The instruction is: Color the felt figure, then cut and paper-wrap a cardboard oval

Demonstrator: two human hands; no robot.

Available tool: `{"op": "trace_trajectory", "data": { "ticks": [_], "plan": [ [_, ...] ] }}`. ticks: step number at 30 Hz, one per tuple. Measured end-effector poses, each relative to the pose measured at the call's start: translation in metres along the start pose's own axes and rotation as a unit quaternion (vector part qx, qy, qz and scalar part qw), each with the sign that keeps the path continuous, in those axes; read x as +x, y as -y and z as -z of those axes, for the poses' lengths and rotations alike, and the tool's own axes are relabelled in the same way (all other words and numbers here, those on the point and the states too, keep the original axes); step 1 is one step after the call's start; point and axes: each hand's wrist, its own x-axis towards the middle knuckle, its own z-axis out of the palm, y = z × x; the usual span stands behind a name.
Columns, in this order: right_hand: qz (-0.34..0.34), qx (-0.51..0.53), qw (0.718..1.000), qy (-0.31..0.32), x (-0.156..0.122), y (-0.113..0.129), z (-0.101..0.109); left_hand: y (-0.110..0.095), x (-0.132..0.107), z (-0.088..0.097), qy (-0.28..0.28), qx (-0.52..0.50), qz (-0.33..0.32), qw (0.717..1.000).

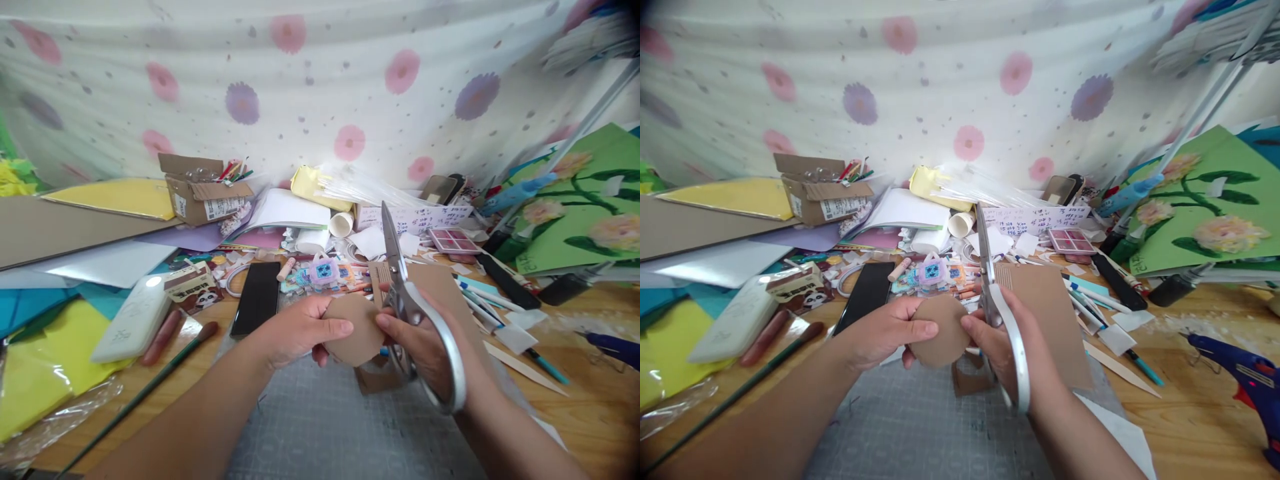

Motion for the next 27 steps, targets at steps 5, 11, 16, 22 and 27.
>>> {"op": "trace_trajectory", "data": {
  "ticks": [5, 11, 16, 22, 27],
  "plan": [
    [-0.008, 0.055, 0.998, -0.034, 0.008, -0.016, -0.004, 0.001, 0.002, 0.005, -0.014, -0.091, -0.068, 0.993],
    [0.043, 0.167, 0.98, -0.099, 0.011, -0.025, -0.007, 0.006, 0.006, -0.002, 0.025, -0.15, -0.14, 0.978],
    [0.038, 0.193, 0.977, -0.078, 0.006, -0.025, -0.012, 0.014, 0.011, -0.015, 0.034, -0.183, -0.176, 0.967],
    [0.05, 0.201, 0.978, -0.018, 0.004, -0.027, -0.014, 0.013, 0.011, -0.021, 0.025, -0.175, -0.196, 0.965],
    [0.046, 0.136, 0.99, 0.016, -0.002, -0.029, -0.017, 0.012, 0.009, -0.02, -0.021, -0.193, -0.217, 0.957]
  ]
}}
